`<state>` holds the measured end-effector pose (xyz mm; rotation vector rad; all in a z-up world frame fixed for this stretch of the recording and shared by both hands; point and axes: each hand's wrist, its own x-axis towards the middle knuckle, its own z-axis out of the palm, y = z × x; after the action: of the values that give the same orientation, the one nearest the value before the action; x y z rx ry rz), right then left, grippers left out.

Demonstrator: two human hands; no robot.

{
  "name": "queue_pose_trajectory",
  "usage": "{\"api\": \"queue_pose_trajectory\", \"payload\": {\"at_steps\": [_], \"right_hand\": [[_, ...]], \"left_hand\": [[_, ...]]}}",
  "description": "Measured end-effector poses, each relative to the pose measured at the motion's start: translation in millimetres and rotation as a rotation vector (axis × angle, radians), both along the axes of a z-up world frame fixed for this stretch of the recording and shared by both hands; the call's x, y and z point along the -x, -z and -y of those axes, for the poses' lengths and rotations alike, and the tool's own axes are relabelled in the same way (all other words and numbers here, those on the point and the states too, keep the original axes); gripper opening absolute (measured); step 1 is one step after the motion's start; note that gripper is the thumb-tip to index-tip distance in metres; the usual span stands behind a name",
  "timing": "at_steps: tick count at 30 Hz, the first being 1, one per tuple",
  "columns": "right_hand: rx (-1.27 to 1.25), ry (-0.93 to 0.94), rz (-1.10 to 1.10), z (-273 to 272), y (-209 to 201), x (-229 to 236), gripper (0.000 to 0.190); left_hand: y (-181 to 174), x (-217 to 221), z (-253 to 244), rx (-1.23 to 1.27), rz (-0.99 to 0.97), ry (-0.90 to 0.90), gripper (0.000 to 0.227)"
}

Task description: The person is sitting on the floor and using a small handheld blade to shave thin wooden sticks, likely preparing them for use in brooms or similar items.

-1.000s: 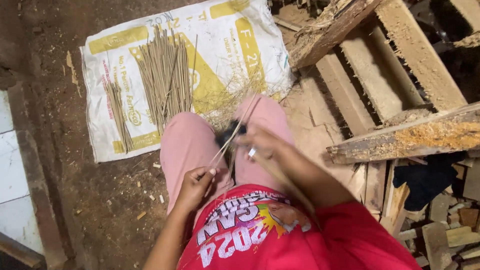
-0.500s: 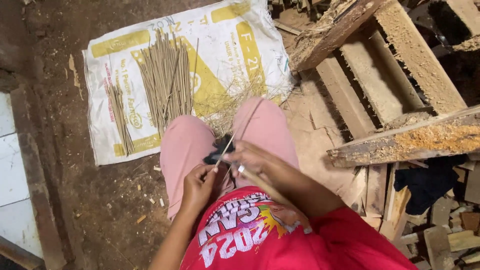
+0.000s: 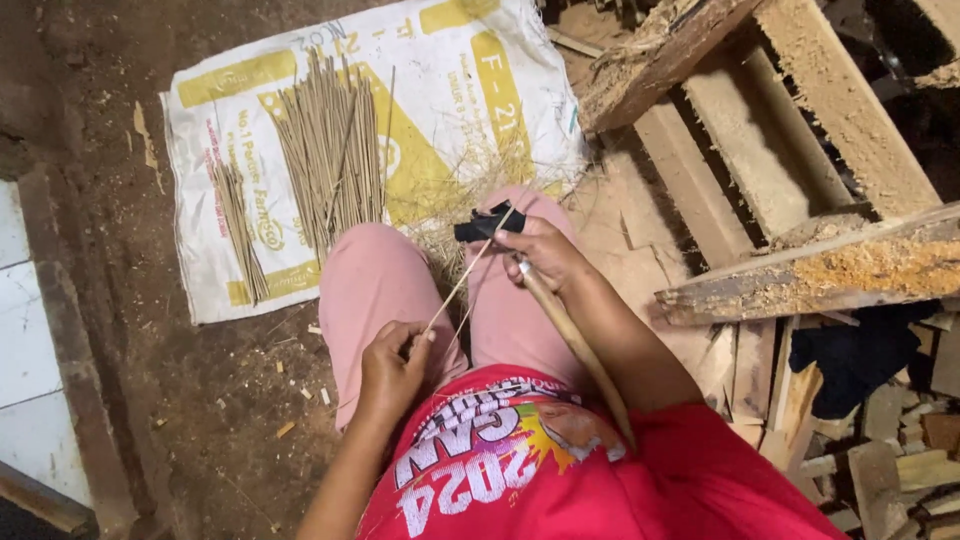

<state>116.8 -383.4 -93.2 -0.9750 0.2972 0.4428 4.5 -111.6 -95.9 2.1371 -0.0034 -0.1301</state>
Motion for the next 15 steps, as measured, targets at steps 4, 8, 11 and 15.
{"api": "queue_pose_trajectory", "payload": {"at_steps": [4,8,11,15], "right_hand": [[-0.017,-0.044,-0.059,-5,26,7,0.012],[-0.031,-0.235,-0.098,-52,64,53,0.015],[-0.006,-0.249,-0.128,-53,-23,31,0.015],[0.008,0.040,-0.055,16,-64,-17,0.008]], "left_hand": [[-32,-2,2,0.175,-0.301,0.050,0.017],[-21,-5,8,0.241,-0.380,-0.126,0.015],[-20,-2,8,0.251,-0.384,-0.140,0.013],[-34,15,-10,0.271,-0.352,-0.092,0.011]]}}
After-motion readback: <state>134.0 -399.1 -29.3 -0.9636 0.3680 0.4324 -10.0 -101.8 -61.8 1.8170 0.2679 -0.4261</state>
